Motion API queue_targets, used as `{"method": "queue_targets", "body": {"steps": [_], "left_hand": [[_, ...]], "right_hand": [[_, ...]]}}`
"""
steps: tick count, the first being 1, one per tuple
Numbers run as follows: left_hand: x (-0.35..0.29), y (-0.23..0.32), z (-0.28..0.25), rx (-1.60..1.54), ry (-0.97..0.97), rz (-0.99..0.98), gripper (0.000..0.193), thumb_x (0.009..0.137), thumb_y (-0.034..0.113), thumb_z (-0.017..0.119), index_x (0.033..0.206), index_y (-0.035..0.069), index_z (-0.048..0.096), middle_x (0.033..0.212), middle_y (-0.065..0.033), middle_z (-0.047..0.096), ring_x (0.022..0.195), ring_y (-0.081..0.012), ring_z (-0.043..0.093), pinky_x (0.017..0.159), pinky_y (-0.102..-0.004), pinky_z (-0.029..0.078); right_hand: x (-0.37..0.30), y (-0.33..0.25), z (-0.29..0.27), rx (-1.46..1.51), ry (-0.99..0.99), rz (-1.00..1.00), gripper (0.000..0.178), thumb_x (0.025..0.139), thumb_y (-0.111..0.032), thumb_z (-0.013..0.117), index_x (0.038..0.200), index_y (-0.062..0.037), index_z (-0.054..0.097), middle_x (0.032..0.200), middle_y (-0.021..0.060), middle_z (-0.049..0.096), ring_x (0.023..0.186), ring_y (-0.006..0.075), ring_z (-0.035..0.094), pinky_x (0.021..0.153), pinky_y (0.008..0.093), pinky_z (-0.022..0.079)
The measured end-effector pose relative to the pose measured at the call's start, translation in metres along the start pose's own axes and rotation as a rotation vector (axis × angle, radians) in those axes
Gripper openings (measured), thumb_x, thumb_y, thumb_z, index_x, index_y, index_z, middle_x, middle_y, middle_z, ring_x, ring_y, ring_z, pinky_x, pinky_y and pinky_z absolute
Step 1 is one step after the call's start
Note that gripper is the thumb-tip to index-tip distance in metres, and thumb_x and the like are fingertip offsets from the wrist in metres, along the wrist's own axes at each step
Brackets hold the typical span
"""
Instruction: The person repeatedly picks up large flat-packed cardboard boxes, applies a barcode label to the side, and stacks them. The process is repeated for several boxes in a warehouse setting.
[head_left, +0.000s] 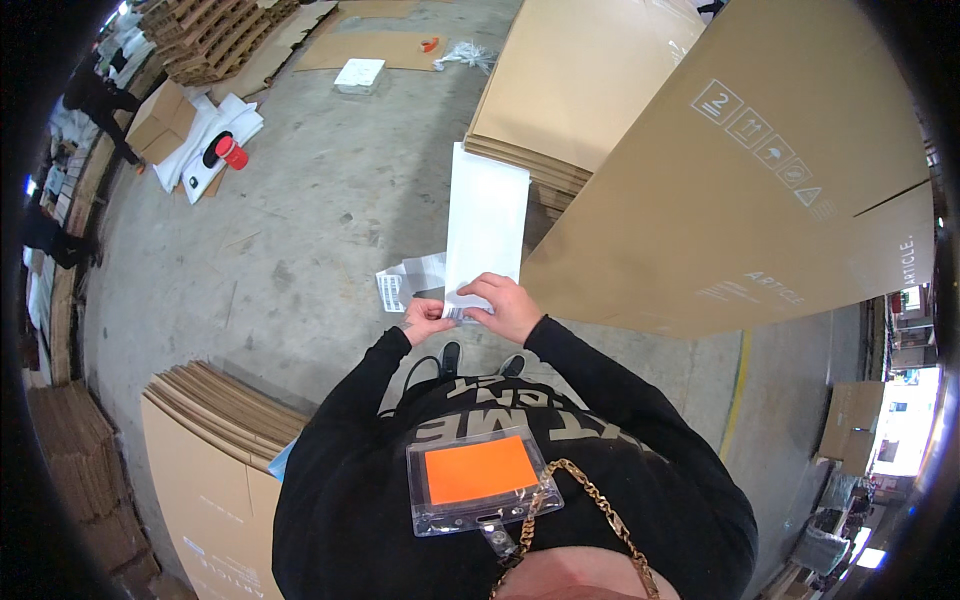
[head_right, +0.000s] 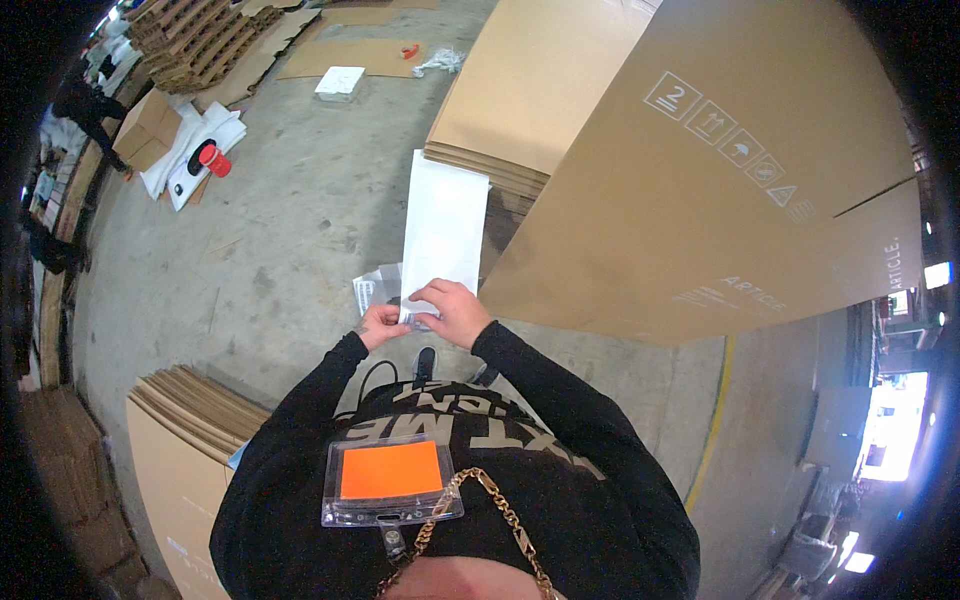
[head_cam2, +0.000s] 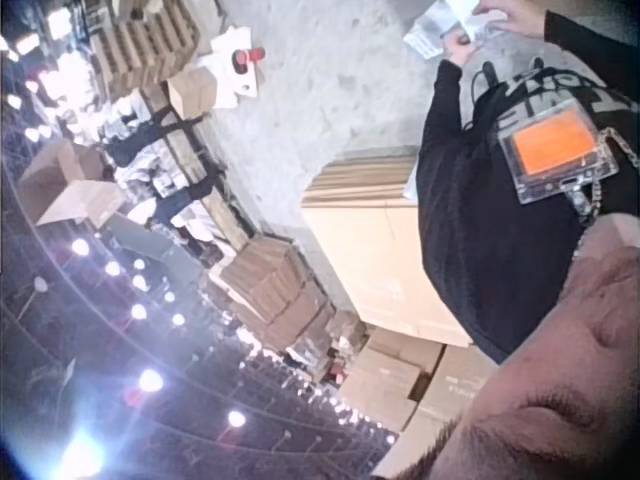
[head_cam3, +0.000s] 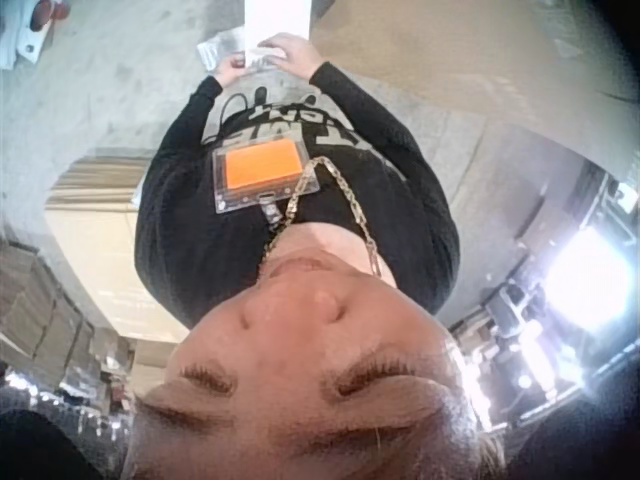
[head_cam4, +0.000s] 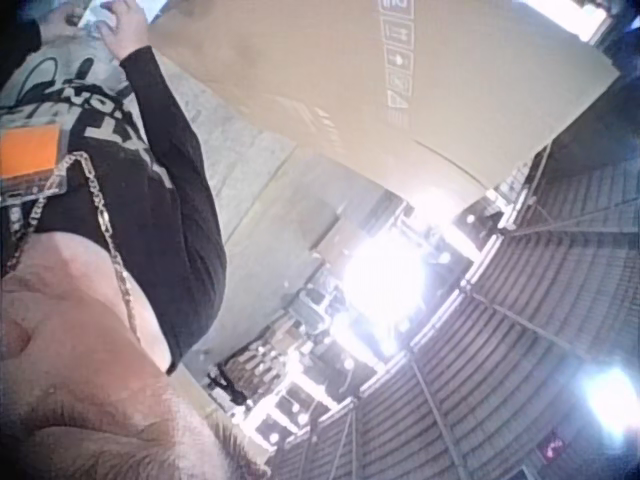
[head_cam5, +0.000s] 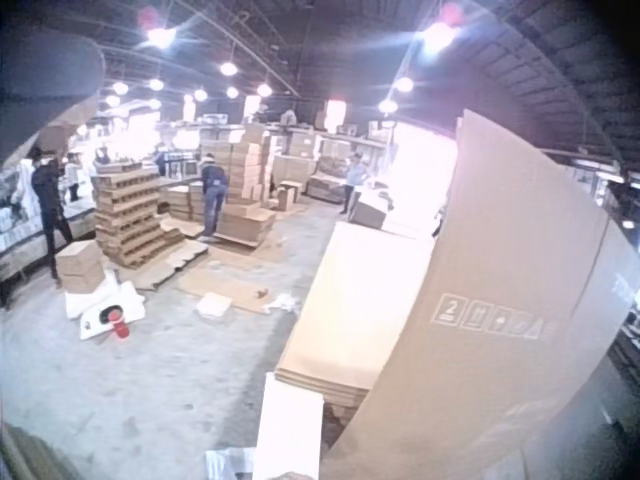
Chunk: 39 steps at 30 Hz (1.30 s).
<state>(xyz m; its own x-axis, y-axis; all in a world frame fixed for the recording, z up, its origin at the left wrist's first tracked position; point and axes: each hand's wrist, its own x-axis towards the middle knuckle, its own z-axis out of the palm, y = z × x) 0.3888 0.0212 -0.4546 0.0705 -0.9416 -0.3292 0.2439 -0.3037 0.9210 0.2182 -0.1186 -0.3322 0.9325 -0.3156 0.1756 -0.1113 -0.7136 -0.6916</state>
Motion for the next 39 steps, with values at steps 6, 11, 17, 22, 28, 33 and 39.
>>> {"method": "queue_targets", "body": {"steps": [6, 11, 17, 22, 28, 33, 39], "left_hand": [[-0.010, 0.010, 0.006, 0.022, 0.134, 0.125, 0.019, 0.083, 0.003, 0.067, 0.100, -0.005, 0.065, 0.088, -0.0036, 0.068, 0.078, -0.0062, 0.061, 0.068, -0.0211, 0.049], [-0.013, 0.020, 0.007, 0.168, 0.166, 0.131, 0.016, 0.085, 0.006, 0.065, 0.096, -0.005, 0.067, 0.081, -0.0016, 0.067, 0.073, -0.0049, 0.057, 0.064, -0.0219, 0.047], [-0.016, 0.031, 0.008, 0.238, 0.196, 0.162, 0.019, 0.084, 0.011, 0.066, 0.095, -0.003, 0.068, 0.077, -0.0011, 0.066, 0.071, -0.0054, 0.056, 0.063, -0.0240, 0.047], [-0.013, 0.027, 0.005, 0.259, 0.187, 0.215, 0.017, 0.084, 0.010, 0.066, 0.095, -0.003, 0.069, 0.078, -0.0012, 0.067, 0.070, -0.0054, 0.056, 0.062, -0.0237, 0.047], [-0.012, 0.025, 0.004, 0.222, 0.143, 0.163, 0.019, 0.082, 0.008, 0.067, 0.097, -0.003, 0.068, 0.080, -0.0020, 0.068, 0.070, -0.0048, 0.058, 0.064, -0.0228, 0.049], [-0.011, 0.028, 0.002, 0.302, 0.059, 0.125, 0.029, 0.078, 0.007, 0.069, 0.105, -0.003, 0.064, 0.086, -0.0049, 0.068, 0.076, -0.0091, 0.062, 0.073, -0.0257, 0.051], [-0.004, 0.015, -0.007, 0.271, -0.031, 0.145, 0.038, 0.074, 0.004, 0.068, 0.111, -0.003, 0.061, 0.094, -0.0080, 0.067, 0.087, -0.0140, 0.063, 0.083, -0.0294, 0.050]], "right_hand": [[0.020, -0.004, 0.016, -0.168, -0.022, -0.057, 0.027, 0.069, -0.015, 0.072, 0.095, -0.0114, 0.065, 0.093, 0.0061, 0.055, 0.096, 0.0256, 0.054, 0.089, 0.0395, 0.040], [0.024, -0.007, 0.020, -0.238, -0.003, -0.056, 0.025, 0.067, -0.014, 0.073, 0.091, -0.0125, 0.066, 0.093, 0.0054, 0.054, 0.096, 0.0259, 0.052, 0.090, 0.0388, 0.039], [0.023, -0.005, 0.023, -0.260, 0.052, -0.126, 0.025, 0.067, -0.013, 0.074, 0.090, -0.0134, 0.065, 0.092, 0.0037, 0.054, 0.093, 0.0257, 0.052, 0.089, 0.0391, 0.039], [0.022, -0.008, 0.027, -0.244, 0.103, -0.127, 0.019, 0.065, -0.012, 0.072, 0.082, -0.0119, 0.064, 0.091, 0.0043, 0.055, 0.094, 0.0253, 0.052, 0.095, 0.0414, 0.038], [0.012, -0.005, 0.031, -0.253, 0.101, -0.124, 0.018, 0.068, -0.011, 0.072, 0.084, -0.0122, 0.064, 0.090, 0.0044, 0.055, 0.092, 0.0266, 0.053, 0.093, 0.0422, 0.039], [-0.008, 0.001, 0.041, -0.293, 0.103, -0.138, 0.010, 0.069, -0.012, 0.069, 0.077, -0.0114, 0.063, 0.083, 0.0044, 0.053, 0.086, 0.0255, 0.053, 0.088, 0.0405, 0.040], [-0.045, 0.014, 0.060, -0.377, 0.029, -0.107, 0.006, 0.072, -0.016, 0.065, 0.076, -0.0127, 0.063, 0.077, 0.0043, 0.051, 0.083, 0.0235, 0.053, 0.077, 0.0375, 0.041]]}}
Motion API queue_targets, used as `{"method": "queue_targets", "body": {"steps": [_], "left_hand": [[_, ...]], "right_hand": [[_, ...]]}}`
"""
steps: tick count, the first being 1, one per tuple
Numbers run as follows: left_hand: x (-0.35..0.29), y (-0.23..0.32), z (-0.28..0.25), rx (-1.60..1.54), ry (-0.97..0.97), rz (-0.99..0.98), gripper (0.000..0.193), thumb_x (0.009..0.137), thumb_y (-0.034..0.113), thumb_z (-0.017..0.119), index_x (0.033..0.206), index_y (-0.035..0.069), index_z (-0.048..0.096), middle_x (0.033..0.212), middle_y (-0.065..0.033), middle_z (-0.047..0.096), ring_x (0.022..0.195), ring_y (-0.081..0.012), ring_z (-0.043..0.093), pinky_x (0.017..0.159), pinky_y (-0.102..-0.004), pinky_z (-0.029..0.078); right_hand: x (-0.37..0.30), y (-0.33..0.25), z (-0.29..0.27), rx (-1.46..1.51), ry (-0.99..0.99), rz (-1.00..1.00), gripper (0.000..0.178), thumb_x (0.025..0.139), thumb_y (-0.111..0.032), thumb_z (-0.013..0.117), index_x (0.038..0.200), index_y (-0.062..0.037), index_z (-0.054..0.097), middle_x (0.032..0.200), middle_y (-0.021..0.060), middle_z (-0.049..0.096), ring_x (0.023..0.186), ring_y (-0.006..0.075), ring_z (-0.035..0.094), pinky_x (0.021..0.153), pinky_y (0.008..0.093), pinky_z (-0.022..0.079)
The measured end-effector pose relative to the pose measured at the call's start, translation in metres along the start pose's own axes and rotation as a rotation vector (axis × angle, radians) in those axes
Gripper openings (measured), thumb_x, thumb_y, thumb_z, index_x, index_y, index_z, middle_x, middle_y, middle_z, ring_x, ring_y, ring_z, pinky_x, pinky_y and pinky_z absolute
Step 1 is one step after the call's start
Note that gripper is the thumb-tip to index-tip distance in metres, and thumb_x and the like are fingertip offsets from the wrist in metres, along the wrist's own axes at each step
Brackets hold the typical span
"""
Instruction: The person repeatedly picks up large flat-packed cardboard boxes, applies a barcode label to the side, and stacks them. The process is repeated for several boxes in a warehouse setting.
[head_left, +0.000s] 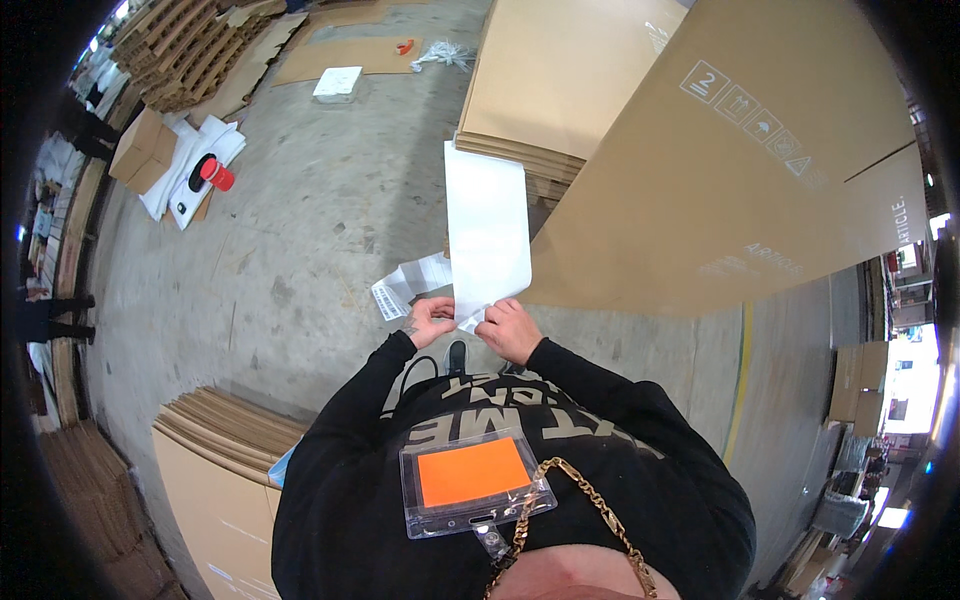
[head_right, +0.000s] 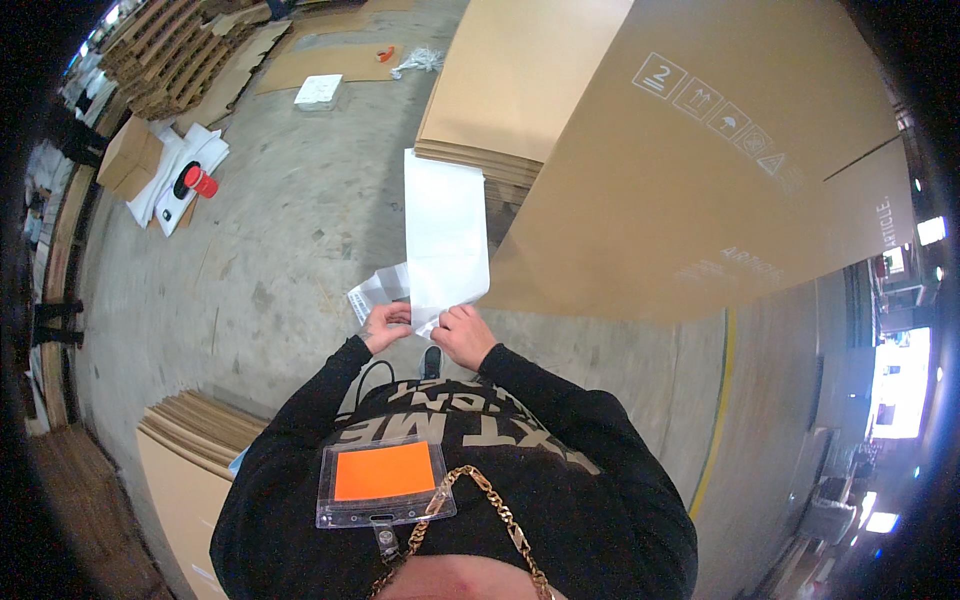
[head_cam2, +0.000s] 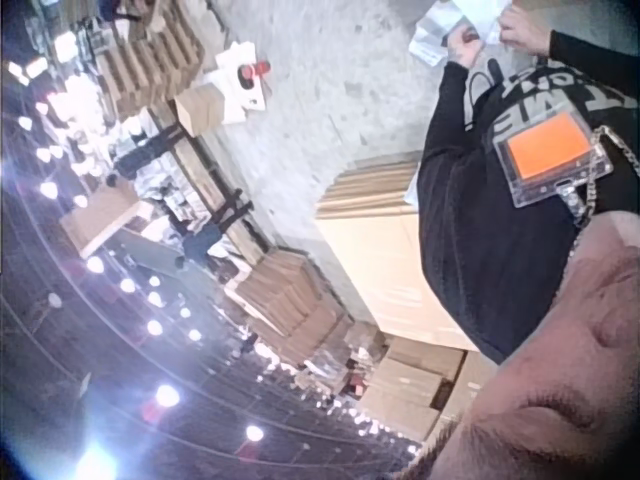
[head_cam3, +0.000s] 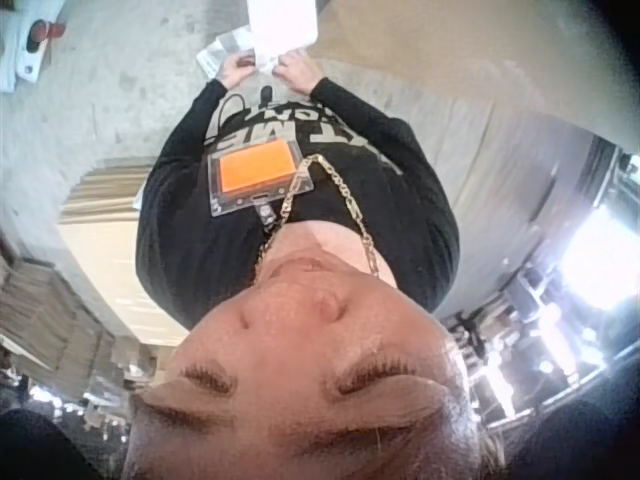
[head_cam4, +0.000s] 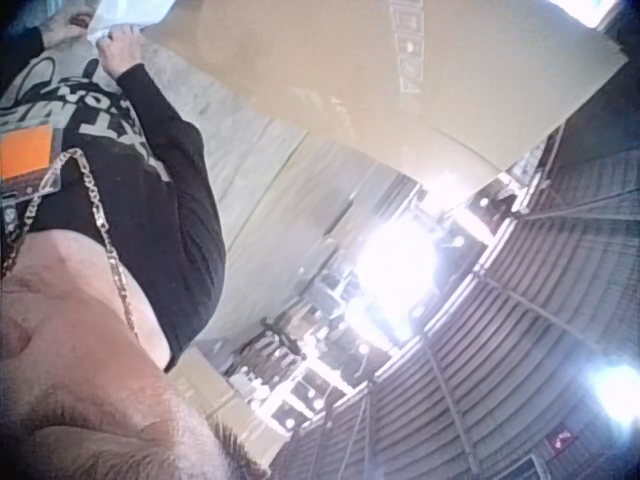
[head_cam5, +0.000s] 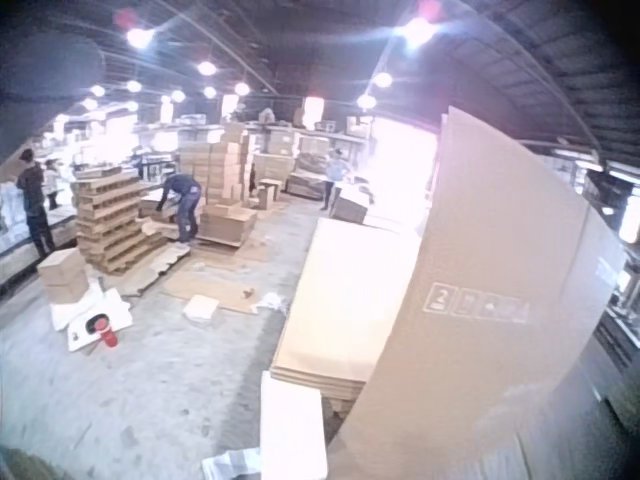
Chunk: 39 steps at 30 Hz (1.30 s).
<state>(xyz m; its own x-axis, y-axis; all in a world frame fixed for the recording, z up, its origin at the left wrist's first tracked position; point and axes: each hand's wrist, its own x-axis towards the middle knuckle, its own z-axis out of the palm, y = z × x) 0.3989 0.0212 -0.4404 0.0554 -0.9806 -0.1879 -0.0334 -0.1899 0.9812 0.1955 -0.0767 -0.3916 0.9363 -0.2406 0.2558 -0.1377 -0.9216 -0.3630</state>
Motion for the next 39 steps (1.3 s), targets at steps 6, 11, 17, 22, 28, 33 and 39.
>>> {"method": "queue_targets", "body": {"steps": [6, 11, 17, 22, 28, 33, 39], "left_hand": [[0.014, -0.010, -0.002, -0.049, 0.015, -0.114, 0.036, 0.075, 0.006, 0.067, 0.109, -0.003, 0.061, 0.097, -0.0096, 0.067, 0.088, -0.0163, 0.064, 0.083, -0.0301, 0.050], [0.022, -0.016, -0.001, -0.046, 0.010, -0.200, 0.036, 0.076, 0.005, 0.067, 0.110, -0.004, 0.060, 0.098, -0.0108, 0.068, 0.089, -0.0176, 0.064, 0.084, -0.0305, 0.051], [0.033, -0.041, -0.004, 0.428, 0.350, -0.098, 0.050, 0.070, 0.015, 0.068, 0.114, -0.003, 0.056, 0.106, -0.0204, 0.064, 0.097, -0.0296, 0.063, 0.087, -0.0380, 0.050], [0.063, -0.011, 0.028, 0.594, 0.474, -0.032, 0.049, 0.066, 0.020, 0.068, 0.111, 0.001, 0.057, 0.119, -0.0202, 0.054, 0.118, -0.0385, 0.046, 0.104, -0.0442, 0.034], [0.099, 0.083, 0.131, 0.629, 0.042, 0.480, 0.024, 0.070, 0.019, 0.070, 0.090, 0.008, 0.061, 0.114, -0.0145, 0.056, 0.126, -0.0398, 0.040, 0.105, -0.0472, 0.033], [0.096, 0.184, 0.255, 0.731, -0.312, 0.817, 0.024, 0.068, 0.021, 0.073, 0.087, 0.011, 0.062, 0.119, -0.0111, 0.053, 0.134, -0.0371, 0.030, 0.106, -0.0545, 0.028], [0.084, 0.220, 0.384, 0.905, -0.495, 0.993, 0.018, 0.067, 0.018, 0.072, 0.079, 0.011, 0.061, 0.116, -0.0113, 0.052, 0.136, -0.0355, 0.027, 0.108, -0.0626, 0.015]], "right_hand": [[-0.053, 0.010, 0.021, -0.036, -0.170, 0.020, 0.009, 0.073, -0.017, 0.063, 0.081, -0.0128, 0.061, 0.077, 0.0040, 0.053, 0.082, 0.0231, 0.053, 0.074, 0.0370, 0.040], [-0.104, 0.020, 0.031, -0.075, -0.331, 0.127, 0.013, 0.074, -0.017, 0.061, 0.085, -0.0123, 0.061, 0.083, 0.0056, 0.056, 0.088, 0.0243, 0.055, 0.078, 0.0378, 0.042], [-0.152, 0.026, 0.020, 0.079, -0.574, 0.433, 0.017, 0.073, -0.018, 0.067, 0.088, -0.0112, 0.065, 0.084, 0.0099, 0.063, 0.085, 0.0309, 0.060, 0.075, 0.0417, 0.046], [-0.188, 0.043, -0.009, 0.921, 0.128, 1.243, 0.032, 0.087, -0.039, 0.064, 0.089, -0.0071, 0.064, 0.063, -0.0027, 0.052, 0.053, 0.0073, 0.046, 0.054, 0.0277, 0.047], [-0.186, 0.036, -0.124, 1.479, 0.697, 1.359, 0.039, 0.094, -0.042, 0.052, 0.092, -0.0049, 0.061, 0.055, -0.0062, 0.032, 0.047, 0.0063, 0.036, 0.049, 0.0268, 0.046], [-0.242, 0.023, -0.175, 1.281, 0.679, 1.262, 0.038, 0.094, -0.041, 0.052, 0.092, -0.0042, 0.063, 0.052, -0.0058, 0.035, 0.046, 0.0062, 0.035, 0.049, 0.0270, 0.044], [-0.330, 0.006, -0.223, 1.149, 0.739, 1.218, 0.036, 0.094, -0.039, 0.055, 0.089, -0.0046, 0.065, 0.052, -0.0059, 0.038, 0.048, 0.0050, 0.038, 0.049, 0.0263, 0.045]]}}
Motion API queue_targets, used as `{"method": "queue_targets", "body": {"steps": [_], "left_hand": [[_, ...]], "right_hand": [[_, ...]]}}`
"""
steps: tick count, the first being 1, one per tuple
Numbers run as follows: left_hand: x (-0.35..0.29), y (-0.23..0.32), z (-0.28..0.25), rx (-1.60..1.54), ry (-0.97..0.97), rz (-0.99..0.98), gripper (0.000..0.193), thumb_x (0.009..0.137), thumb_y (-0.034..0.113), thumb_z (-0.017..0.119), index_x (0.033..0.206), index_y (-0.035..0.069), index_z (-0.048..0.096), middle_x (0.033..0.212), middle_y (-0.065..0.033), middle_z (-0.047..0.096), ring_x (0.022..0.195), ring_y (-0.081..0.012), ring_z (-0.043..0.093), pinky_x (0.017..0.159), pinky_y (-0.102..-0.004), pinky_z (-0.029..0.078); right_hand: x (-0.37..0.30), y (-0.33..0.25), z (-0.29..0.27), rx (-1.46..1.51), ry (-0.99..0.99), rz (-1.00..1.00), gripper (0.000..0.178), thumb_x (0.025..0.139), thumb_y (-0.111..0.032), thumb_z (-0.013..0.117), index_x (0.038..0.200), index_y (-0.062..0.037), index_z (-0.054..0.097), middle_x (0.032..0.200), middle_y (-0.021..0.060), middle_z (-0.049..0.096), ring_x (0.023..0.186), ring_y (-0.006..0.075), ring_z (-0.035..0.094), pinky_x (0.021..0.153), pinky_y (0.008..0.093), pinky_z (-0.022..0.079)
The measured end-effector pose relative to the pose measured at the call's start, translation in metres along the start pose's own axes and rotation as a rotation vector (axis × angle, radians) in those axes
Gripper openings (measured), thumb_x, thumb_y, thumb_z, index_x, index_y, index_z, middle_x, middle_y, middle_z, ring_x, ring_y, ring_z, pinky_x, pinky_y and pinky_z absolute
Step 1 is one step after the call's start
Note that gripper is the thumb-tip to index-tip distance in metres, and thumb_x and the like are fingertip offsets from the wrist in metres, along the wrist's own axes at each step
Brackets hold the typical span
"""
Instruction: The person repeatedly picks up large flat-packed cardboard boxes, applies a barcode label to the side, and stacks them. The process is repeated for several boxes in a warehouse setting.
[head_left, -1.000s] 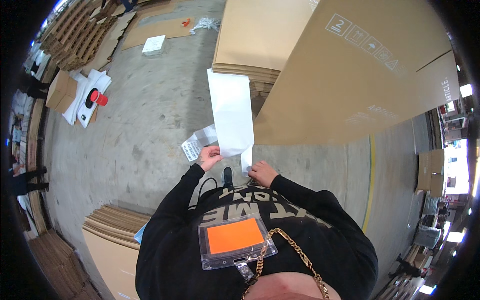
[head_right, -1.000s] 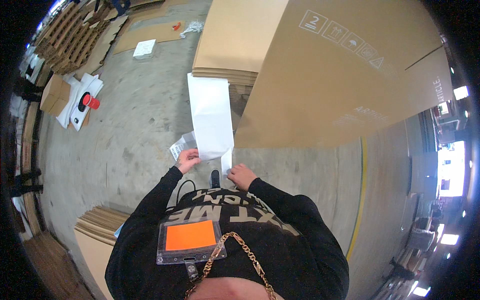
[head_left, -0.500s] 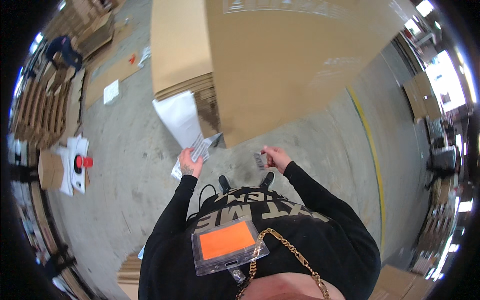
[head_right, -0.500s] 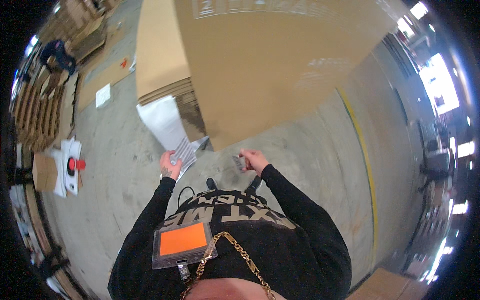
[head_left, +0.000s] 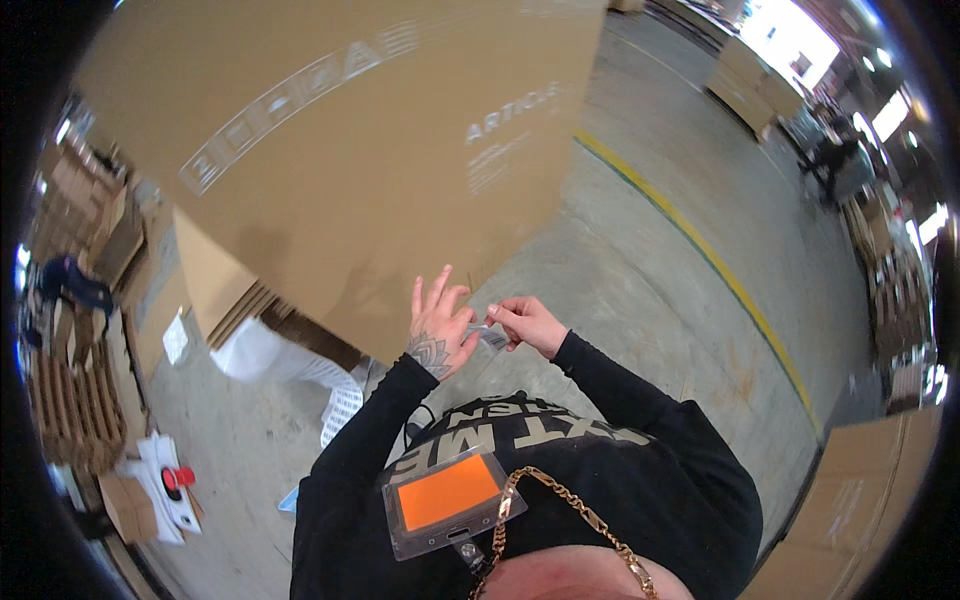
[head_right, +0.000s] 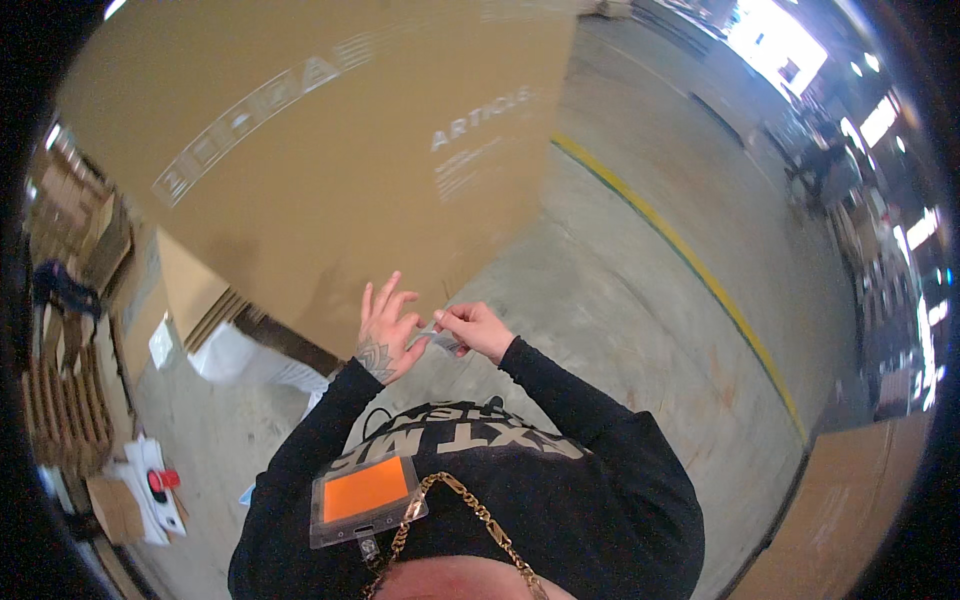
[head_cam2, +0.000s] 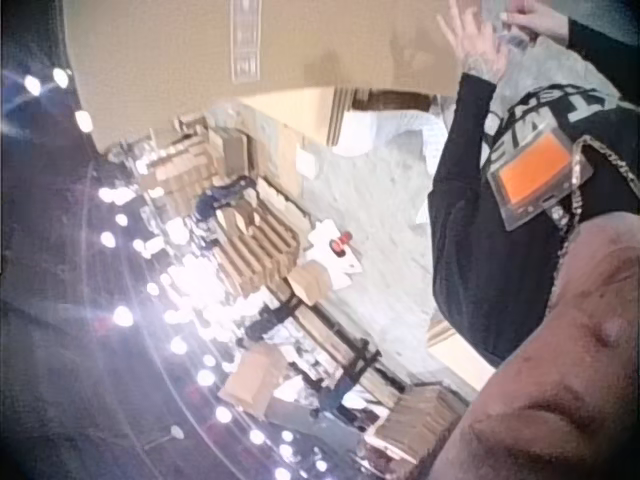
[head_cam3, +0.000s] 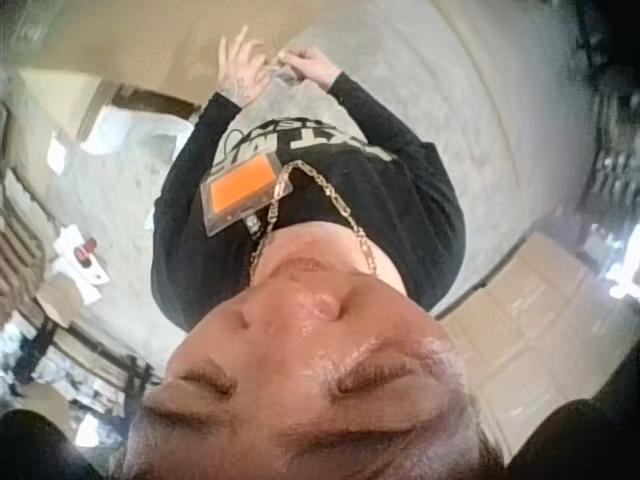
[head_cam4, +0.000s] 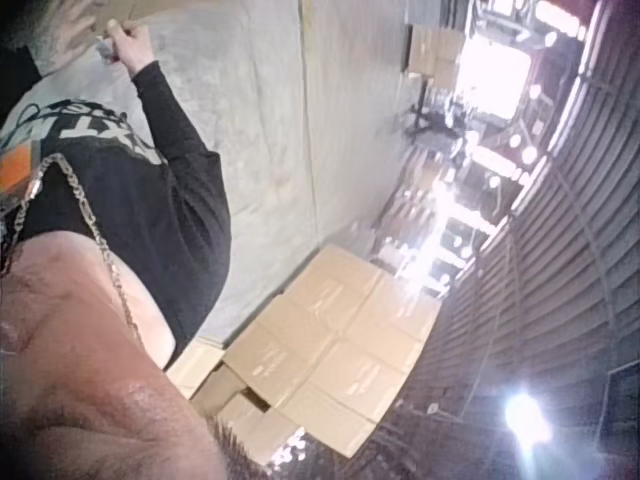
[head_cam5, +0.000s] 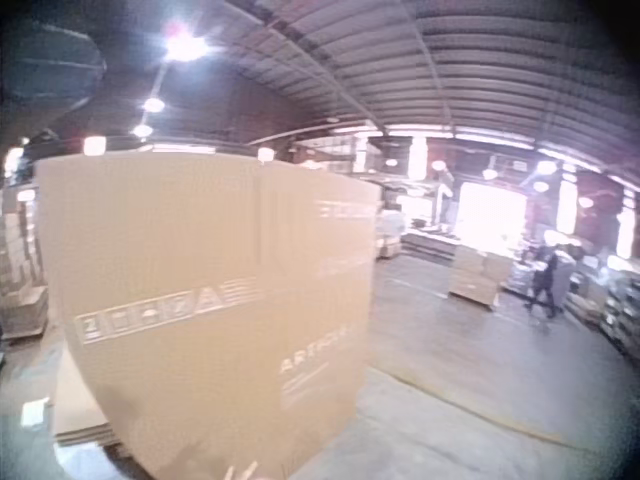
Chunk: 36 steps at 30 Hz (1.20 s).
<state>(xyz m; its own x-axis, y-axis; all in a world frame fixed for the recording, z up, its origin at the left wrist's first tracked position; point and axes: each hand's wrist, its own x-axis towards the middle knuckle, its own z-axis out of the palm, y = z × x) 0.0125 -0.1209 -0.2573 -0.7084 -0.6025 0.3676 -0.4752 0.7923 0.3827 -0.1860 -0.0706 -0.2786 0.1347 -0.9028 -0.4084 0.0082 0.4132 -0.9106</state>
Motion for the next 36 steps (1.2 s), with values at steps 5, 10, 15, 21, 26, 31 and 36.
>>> {"method": "queue_targets", "body": {"steps": [5, 10, 15, 21, 26, 31, 36], "left_hand": [[0.065, 0.038, 0.054, -0.030, -0.031, 0.134, 0.012, 0.066, 0.015, 0.071, 0.069, 0.011, 0.060, 0.110, -0.0090, 0.054, 0.132, -0.0323, 0.033, 0.109, -0.0623, 0.013], [0.135, 0.083, 0.105, -0.067, -0.078, 0.203, 0.010, 0.066, 0.013, 0.070, 0.066, 0.011, 0.060, 0.104, -0.0075, 0.056, 0.127, -0.0309, 0.039, 0.109, -0.0613, 0.013], [0.195, 0.087, 0.143, -0.180, -0.055, 0.194, 0.010, 0.067, 0.014, 0.070, 0.067, 0.009, 0.061, 0.101, -0.0084, 0.054, 0.124, -0.0320, 0.042, 0.108, -0.0608, 0.017], [0.280, 0.077, 0.181, -0.546, -0.049, 0.050, 0.010, 0.068, 0.010, 0.073, 0.071, 0.008, 0.063, 0.104, -0.0087, 0.055, 0.122, -0.0334, 0.045, 0.104, -0.0506, 0.029], [0.356, 0.064, 0.214, -0.700, -0.064, 0.072, 0.009, 0.070, 0.008, 0.072, 0.074, 0.006, 0.064, 0.105, -0.0090, 0.055, 0.123, -0.0333, 0.045, 0.101, -0.0453, 0.034], [0.448, 0.046, 0.241, -0.753, -0.081, 0.086, 0.009, 0.071, 0.007, 0.072, 0.075, 0.005, 0.064, 0.106, -0.0091, 0.055, 0.123, -0.0329, 0.045, 0.101, -0.0450, 0.035], [0.534, 0.023, 0.265, -0.769, -0.108, 0.077, 0.009, 0.072, 0.006, 0.072, 0.076, 0.005, 0.064, 0.107, -0.0088, 0.055, 0.123, -0.0320, 0.045, 0.101, -0.0445, 0.035]], "right_hand": [[-0.027, 0.009, -0.075, 0.021, 0.140, -0.085, 0.038, 0.093, -0.039, 0.056, 0.088, -0.0025, 0.066, 0.060, -0.0044, 0.045, 0.052, 0.0054, 0.044, 0.048, 0.0238, 0.046], [-0.065, 0.020, -0.158, 0.150, 0.262, -0.123, 0.033, 0.091, -0.035, 0.059, 0.100, -0.0029, 0.065, 0.066, -0.0033, 0.052, 0.056, 0.0051, 0.049, 0.047, 0.0226, 0.047], [-0.085, 0.047, -0.225, 0.398, 0.751, -0.256, 0.035, 0.090, -0.024, 0.063, 0.117, -0.0054, 0.053, 0.066, -0.0043, 0.049, 0.056, 0.0050, 0.049, 0.053, 0.0246, 0.050], [-0.084, 0.093, -0.309, 0.558, 0.931, -0.091, 0.025, 0.085, -0.024, 0.069, 0.102, -0.0078, 0.060, 0.083, -0.0015, 0.060, 0.071, 0.0073, 0.055, 0.063, 0.0246, 0.046], [-0.043, 0.088, -0.365, 0.684, 0.861, -0.126, 0.026, 0.085, -0.029, 0.070, 0.102, -0.0106, 0.061, 0.089, -0.0025, 0.062, 0.081, 0.0084, 0.058, 0.072, 0.0259, 0.047], [0.016, 0.050, -0.439, 0.751, 0.821, -0.236, 0.022, 0.085, -0.026, 0.069, 0.098, -0.0093, 0.063, 0.087, -0.0014, 0.063, 0.081, 0.0091, 0.058, 0.074, 0.0247, 0.046], [0.073, 0.008, -0.514, 0.658, 0.836, -0.312, 0.018, 0.086, -0.022, 0.068, 0.095, -0.0068, 0.063, 0.085, -0.0002, 0.064, 0.077, 0.0079, 0.057, 0.071, 0.0234, 0.045]]}}
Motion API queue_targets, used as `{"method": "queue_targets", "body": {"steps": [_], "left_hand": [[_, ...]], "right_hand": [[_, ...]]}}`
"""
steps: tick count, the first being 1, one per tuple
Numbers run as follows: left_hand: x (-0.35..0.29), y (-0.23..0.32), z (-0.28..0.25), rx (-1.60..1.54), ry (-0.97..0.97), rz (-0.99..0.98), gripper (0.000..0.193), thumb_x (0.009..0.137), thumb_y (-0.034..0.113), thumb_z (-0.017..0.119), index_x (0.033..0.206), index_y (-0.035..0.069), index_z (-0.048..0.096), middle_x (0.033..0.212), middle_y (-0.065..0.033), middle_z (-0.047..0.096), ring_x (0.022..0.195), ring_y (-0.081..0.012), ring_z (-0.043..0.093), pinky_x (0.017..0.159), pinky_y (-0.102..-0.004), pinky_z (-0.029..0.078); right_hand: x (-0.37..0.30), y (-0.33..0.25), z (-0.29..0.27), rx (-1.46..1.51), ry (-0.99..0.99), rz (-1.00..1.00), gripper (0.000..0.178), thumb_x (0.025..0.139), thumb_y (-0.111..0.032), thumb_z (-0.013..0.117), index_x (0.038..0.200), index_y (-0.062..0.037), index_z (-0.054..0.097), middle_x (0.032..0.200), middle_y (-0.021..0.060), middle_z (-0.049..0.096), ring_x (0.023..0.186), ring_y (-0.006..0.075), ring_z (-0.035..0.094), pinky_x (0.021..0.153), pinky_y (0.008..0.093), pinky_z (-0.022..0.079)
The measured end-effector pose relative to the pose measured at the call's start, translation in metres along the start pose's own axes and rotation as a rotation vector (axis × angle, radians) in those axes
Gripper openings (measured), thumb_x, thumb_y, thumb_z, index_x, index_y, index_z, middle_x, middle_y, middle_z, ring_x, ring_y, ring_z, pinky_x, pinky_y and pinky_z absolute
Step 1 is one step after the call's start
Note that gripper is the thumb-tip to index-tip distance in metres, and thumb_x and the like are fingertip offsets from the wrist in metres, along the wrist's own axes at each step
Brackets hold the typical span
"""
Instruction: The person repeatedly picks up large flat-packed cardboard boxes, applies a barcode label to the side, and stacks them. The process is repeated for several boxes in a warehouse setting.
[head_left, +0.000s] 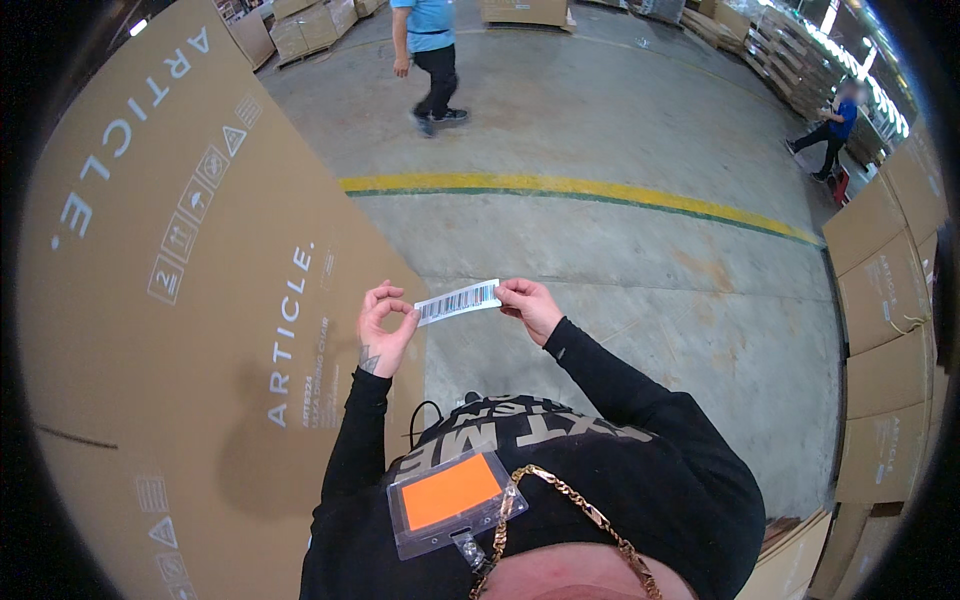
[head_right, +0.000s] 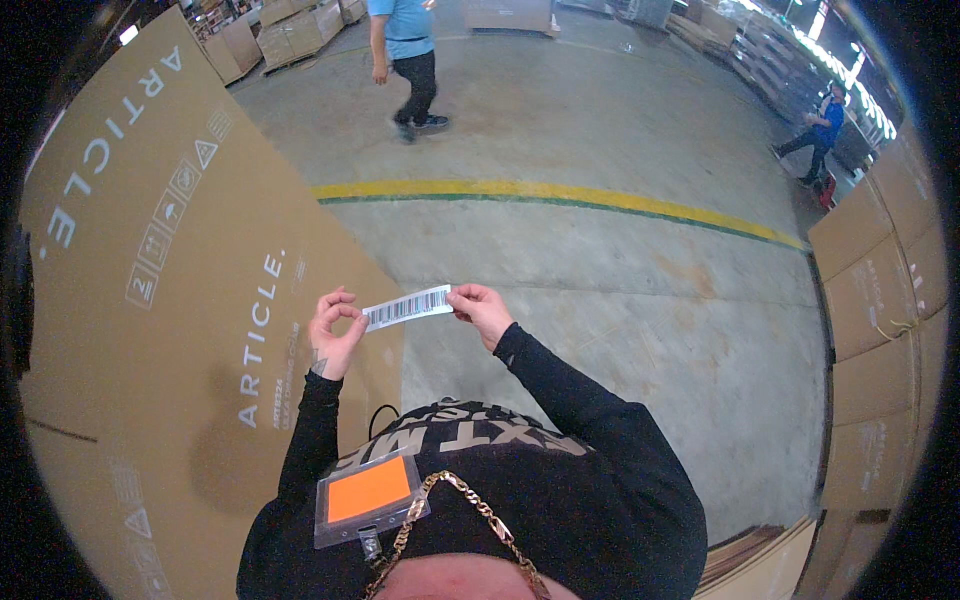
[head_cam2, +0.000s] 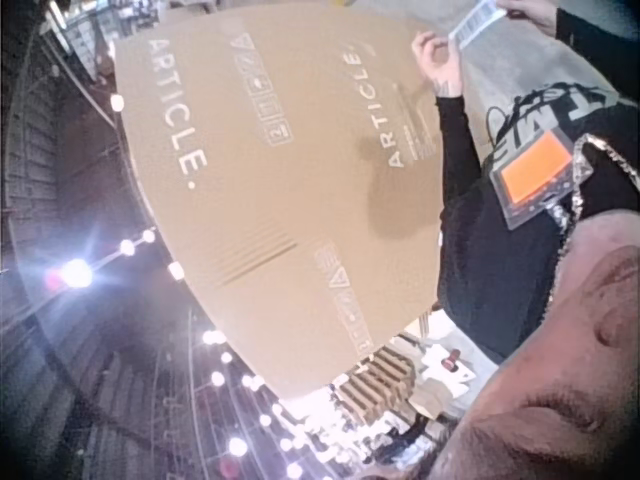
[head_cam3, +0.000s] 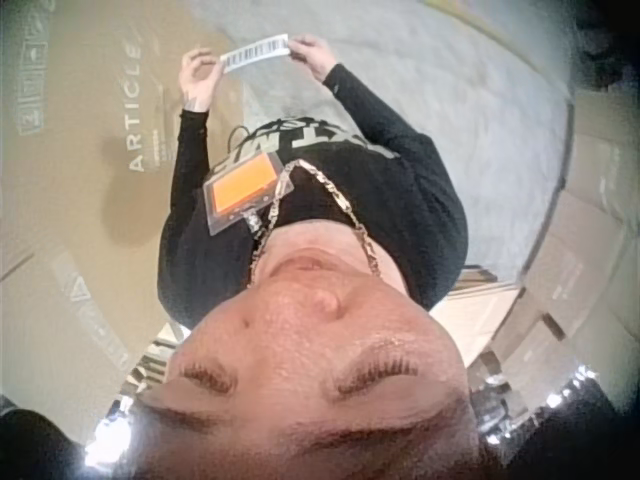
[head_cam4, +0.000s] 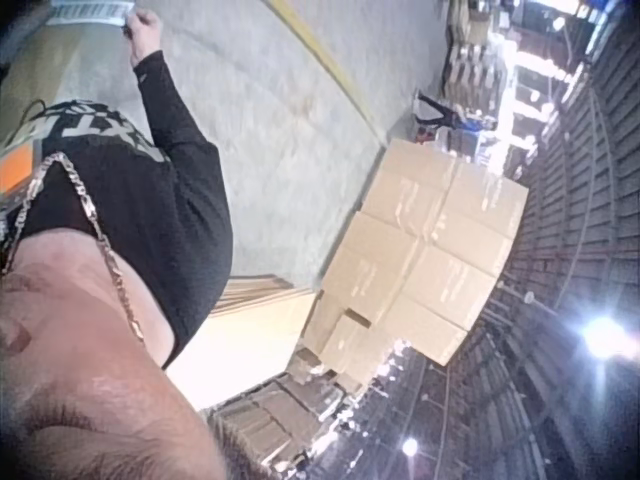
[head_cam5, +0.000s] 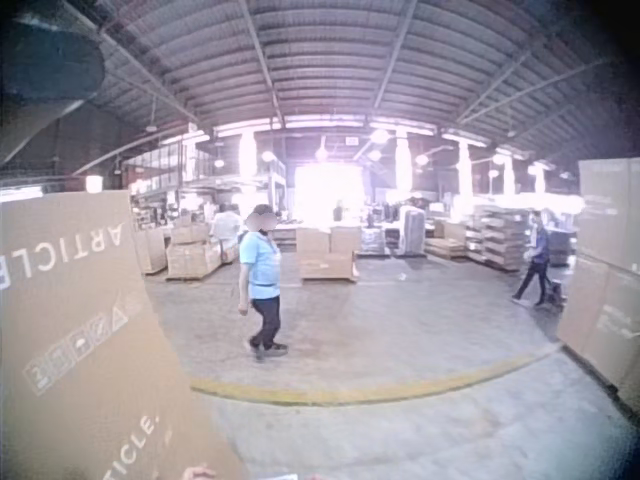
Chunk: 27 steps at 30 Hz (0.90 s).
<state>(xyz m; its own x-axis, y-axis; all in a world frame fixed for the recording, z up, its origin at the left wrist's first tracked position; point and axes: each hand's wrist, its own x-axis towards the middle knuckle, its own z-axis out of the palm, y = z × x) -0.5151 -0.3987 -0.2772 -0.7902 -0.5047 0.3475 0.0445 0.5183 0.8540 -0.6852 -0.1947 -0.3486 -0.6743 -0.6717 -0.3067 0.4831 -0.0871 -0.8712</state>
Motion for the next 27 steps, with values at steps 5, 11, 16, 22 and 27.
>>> {"method": "queue_targets", "body": {"steps": [5, 11, 16, 22, 27], "left_hand": [[0.060, -0.037, -0.008, -0.019, 0.052, -0.055, 0.008, 0.073, 0.005, 0.072, 0.077, 0.005, 0.065, 0.108, -0.0087, 0.056, 0.123, -0.0313, 0.045, 0.102, -0.0437, 0.034], [0.098, -0.095, -0.012, 0.077, 0.316, -0.190, 0.009, 0.072, 0.007, 0.074, 0.078, 0.005, 0.068, 0.102, -0.0086, 0.059, 0.113, -0.0252, 0.051, 0.098, -0.0401, 0.037], [0.114, -0.148, 0.012, 0.160, 0.657, -0.400, 0.012, 0.070, 0.010, 0.077, 0.077, 0.005, 0.068, 0.090, -0.0044, 0.058, 0.088, -0.0160, 0.054, 0.081, -0.0312, 0.043], [0.093, -0.214, 0.041, 0.105, 1.127, -0.575, 0.012, 0.070, 0.009, 0.079, 0.076, 0.005, 0.069, 0.073, 0.0032, 0.050, 0.063, -0.0065, 0.044, 0.056, -0.0219, 0.037], [0.097, -0.259, 0.023, 0.313, 1.329, -0.609, 0.014, 0.070, 0.010, 0.080, 0.076, 0.004, 0.069, 0.066, 0.0048, 0.046, 0.060, -0.0051, 0.040, 0.054, -0.0211, 0.033]], "right_hand": [[0.086, -0.020, 0.018, -0.030, -0.015, -0.024, 0.014, 0.086, -0.016, 0.068, 0.092, -0.0048, 0.064, 0.084, 0.0008, 0.064, 0.074, 0.0070, 0.056, 0.069, 0.0208, 0.044], [0.195, -0.031, 0.036, -0.165, -0.206, 0.022, 0.012, 0.086, -0.013, 0.068, 0.094, -0.0051, 0.063, 0.088, 0.0011, 0.066, 0.081, 0.0083, 0.060, 0.077, 0.0230, 0.047], [0.299, -0.035, 0.053, -0.423, -0.460, -0.010, 0.011, 0.084, -0.008, 0.069, 0.092, -0.0027, 0.065, 0.084, 0.0022, 0.066, 0.079, 0.0084, 0.060, 0.074, 0.0234, 0.048], [0.393, 0.001, 0.106, -0.595, -0.811, -0.051, 0.012, 0.081, -0.007, 0.071, 0.088, -0.0003, 0.064, 0.081, 0.0026, 0.065, 0.078, 0.0079, 0.060, 0.071, 0.0221, 0.049], [0.439, 0.069, 0.160, -0.585, -0.840, -0.159, 0.017, 0.072, -0.010, 0.077, 0.081, -0.0011, 0.067, 0.075, 0.0051, 0.062, 0.071, 0.0115, 0.056, 0.066, 0.0268, 0.047]]}}
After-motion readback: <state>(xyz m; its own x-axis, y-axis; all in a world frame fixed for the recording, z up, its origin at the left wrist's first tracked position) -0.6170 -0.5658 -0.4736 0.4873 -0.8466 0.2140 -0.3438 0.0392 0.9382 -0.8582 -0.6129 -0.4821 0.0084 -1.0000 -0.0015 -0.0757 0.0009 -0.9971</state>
